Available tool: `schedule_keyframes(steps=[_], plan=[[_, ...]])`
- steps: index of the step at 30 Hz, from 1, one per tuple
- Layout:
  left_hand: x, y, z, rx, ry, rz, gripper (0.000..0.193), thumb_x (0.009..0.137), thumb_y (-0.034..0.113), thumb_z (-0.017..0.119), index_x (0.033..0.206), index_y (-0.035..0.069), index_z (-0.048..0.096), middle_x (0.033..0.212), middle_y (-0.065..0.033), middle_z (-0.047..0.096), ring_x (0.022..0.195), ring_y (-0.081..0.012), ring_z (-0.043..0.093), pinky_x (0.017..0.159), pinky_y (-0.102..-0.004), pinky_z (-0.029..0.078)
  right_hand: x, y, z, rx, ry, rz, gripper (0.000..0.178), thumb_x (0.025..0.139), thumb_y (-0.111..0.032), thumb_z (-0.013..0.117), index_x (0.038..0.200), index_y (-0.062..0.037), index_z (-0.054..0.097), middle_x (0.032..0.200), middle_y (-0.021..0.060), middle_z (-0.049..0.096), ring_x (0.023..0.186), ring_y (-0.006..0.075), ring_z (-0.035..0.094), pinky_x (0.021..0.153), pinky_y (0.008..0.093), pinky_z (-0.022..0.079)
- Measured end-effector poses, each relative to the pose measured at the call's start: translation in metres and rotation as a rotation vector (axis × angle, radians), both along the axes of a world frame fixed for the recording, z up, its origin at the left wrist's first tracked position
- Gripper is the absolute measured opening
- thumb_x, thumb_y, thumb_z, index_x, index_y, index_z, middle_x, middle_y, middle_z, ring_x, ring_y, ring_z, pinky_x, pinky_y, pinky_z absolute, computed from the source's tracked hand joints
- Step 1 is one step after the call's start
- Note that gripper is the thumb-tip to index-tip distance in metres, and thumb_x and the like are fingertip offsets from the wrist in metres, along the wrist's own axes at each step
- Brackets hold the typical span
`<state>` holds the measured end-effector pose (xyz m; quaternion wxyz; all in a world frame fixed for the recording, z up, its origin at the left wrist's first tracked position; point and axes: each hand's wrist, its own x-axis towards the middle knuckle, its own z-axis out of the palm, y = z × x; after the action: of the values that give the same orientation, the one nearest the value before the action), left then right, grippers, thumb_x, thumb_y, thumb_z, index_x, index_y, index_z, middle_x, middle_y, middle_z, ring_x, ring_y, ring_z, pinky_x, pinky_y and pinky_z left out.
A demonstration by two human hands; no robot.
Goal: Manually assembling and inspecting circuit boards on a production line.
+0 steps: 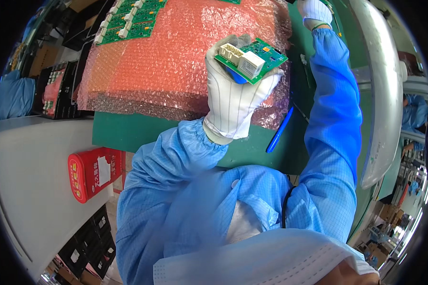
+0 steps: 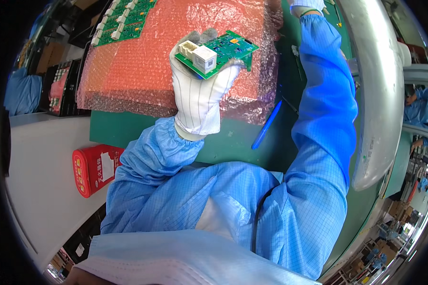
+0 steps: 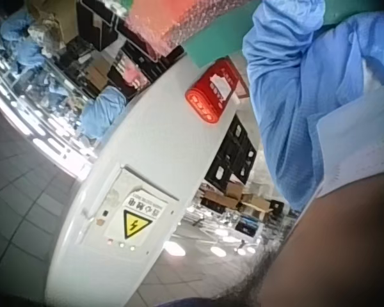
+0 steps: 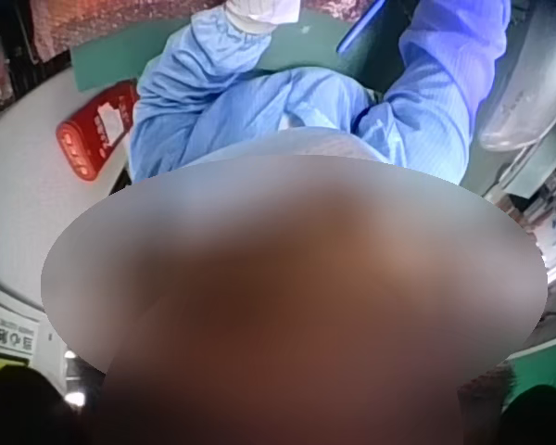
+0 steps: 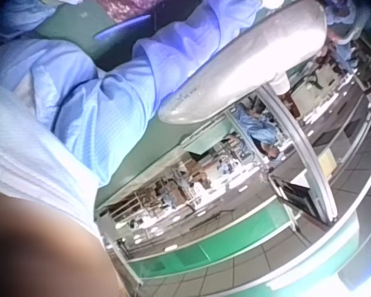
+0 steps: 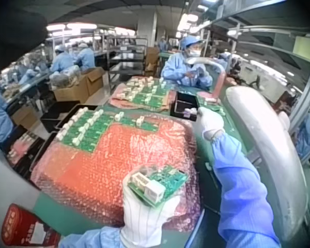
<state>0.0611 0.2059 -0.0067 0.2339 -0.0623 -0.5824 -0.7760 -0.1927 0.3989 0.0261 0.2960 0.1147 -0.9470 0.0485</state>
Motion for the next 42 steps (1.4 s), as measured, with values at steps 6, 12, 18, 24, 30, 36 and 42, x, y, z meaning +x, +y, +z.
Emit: schedule_keyframes(steps=[6,12,18,24,30,36,42], plan=[[0.005,0.003,0.000,0.051,0.017,-0.090,0.065,0.083,0.004,0.076,0.132,0.003,0.034,0.133,-0.0183,0.051,0.110,-0.0223,0.060,0.088,-0.0315,0.055,0.049,0.030,-0.016,-0.141,-0.007,-0.034,0.015,0.089,-0.025,0.062,0.089,-0.0123,0.068,0.083,0.0151,0.068,0.080,0.0354,0.067,0.071,0.0419,0.053],[0.013,0.011,0.003,0.128,0.063,-0.143,0.061,0.084,0.002,0.075,0.131,0.002,0.036,0.130,-0.0168,0.053,0.107,-0.0206,0.061,0.086,-0.0295,0.056,0.149,0.065,-0.017,-0.353,-0.112,0.086,0.024,0.093,-0.024,0.065,0.110,-0.0086,0.069,0.087,0.0101,0.070,0.079,0.0178,0.069,0.072,0.0319,0.053],[0.009,0.021,-0.012,-0.085,0.187,-0.092,0.072,0.078,0.007,0.083,0.132,0.004,0.036,0.131,-0.0176,0.051,0.113,-0.0220,0.058,0.095,-0.0330,0.052,0.245,0.065,-0.016,-0.698,-0.211,0.025,0.020,0.093,-0.012,0.066,0.109,0.0001,0.068,0.093,0.0042,0.066,0.079,0.0098,0.061,0.074,0.0236,0.050],[-0.002,0.045,-0.021,-0.224,0.263,-0.013,0.080,0.068,0.015,0.091,0.128,0.004,0.039,0.116,-0.0120,0.053,0.103,-0.0212,0.060,0.089,-0.0328,0.052,0.280,0.062,-0.007,-0.552,-0.143,0.254,0.020,0.093,-0.002,0.063,0.113,-0.0009,0.067,0.094,0.0031,0.066,0.083,0.0095,0.061,0.074,0.0241,0.050],[0.014,0.052,-0.020,0.121,0.030,-0.284,0.068,0.072,-0.008,0.080,0.128,0.004,0.044,0.123,-0.0117,0.055,0.114,-0.0214,0.057,0.097,-0.0368,0.051,0.281,0.083,-0.023,-1.100,-0.334,0.492,0.045,0.101,-0.015,0.054,0.144,-0.0074,0.045,0.141,0.0109,0.053,0.127,0.0200,0.050,0.109,0.0320,0.040],[0.007,0.034,-0.040,-0.356,0.175,-0.080,0.073,0.081,0.011,0.080,0.136,0.002,0.033,0.134,-0.0173,0.049,0.123,-0.0274,0.051,0.106,-0.0414,0.041,0.283,0.082,-0.030,-0.773,-0.323,0.002,0.063,0.102,-0.032,0.052,0.155,-0.0141,0.023,0.156,0.0088,0.033,0.140,0.0232,0.036,0.117,0.0381,0.032],[0.005,0.039,-0.033,-0.055,-0.057,-0.296,0.063,0.089,0.019,0.072,0.136,0.005,0.032,0.131,-0.0153,0.049,0.117,-0.0270,0.055,0.102,-0.0429,0.045,0.269,0.097,-0.065,-1.075,-0.399,0.343,0.057,0.106,-0.036,0.034,0.155,-0.0126,0.017,0.155,0.0123,0.031,0.141,0.0267,0.034,0.116,0.0425,0.033]])
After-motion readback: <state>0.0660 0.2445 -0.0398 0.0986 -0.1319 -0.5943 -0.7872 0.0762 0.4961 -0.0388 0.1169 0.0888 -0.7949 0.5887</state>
